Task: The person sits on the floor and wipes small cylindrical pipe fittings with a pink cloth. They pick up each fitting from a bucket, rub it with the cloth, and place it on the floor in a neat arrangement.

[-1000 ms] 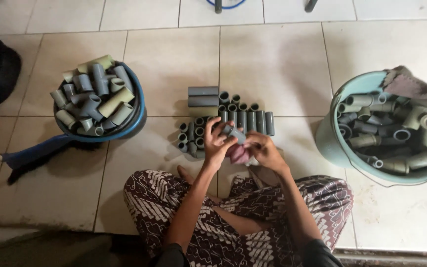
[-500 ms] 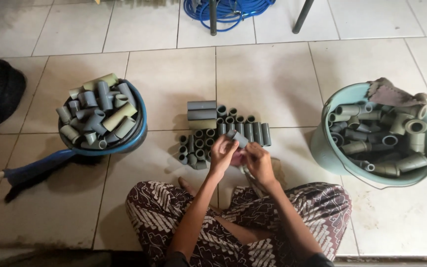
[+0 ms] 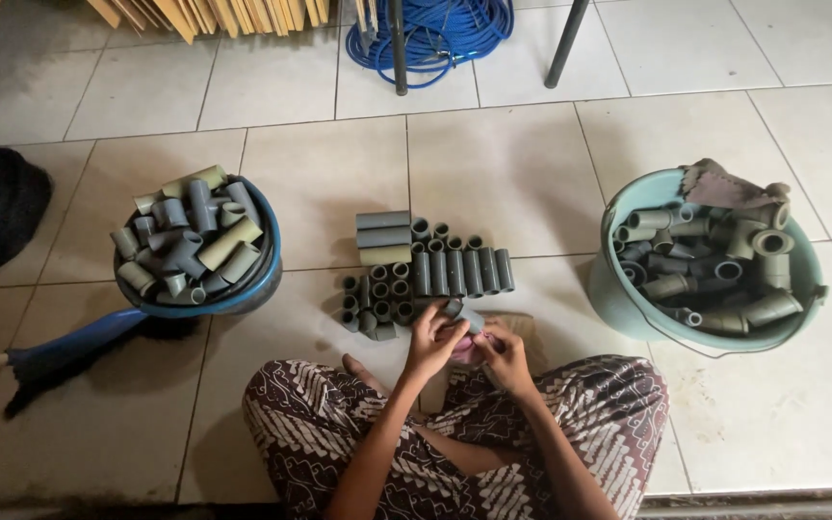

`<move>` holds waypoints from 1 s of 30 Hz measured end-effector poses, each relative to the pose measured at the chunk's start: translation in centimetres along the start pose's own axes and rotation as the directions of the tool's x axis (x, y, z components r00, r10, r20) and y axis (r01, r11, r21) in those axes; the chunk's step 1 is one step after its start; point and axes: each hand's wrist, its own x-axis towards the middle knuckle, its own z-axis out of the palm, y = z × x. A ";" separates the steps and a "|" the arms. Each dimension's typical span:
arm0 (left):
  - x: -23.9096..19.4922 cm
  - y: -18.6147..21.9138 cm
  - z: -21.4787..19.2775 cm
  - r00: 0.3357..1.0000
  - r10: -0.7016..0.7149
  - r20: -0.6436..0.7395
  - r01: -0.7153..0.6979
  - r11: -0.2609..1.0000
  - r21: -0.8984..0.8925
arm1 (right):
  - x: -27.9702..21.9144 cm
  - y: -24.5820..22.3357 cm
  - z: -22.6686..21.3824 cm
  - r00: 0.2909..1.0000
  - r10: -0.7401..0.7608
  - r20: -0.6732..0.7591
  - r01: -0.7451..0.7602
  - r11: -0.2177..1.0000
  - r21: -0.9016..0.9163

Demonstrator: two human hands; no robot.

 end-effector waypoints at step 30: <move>4.4 -3.6 -0.7 0.955 0.292 0.050 -0.293 0.956 0.023 | 3.0 -0.7 -1.4 0.943 0.270 0.194 -0.330 0.829 0.452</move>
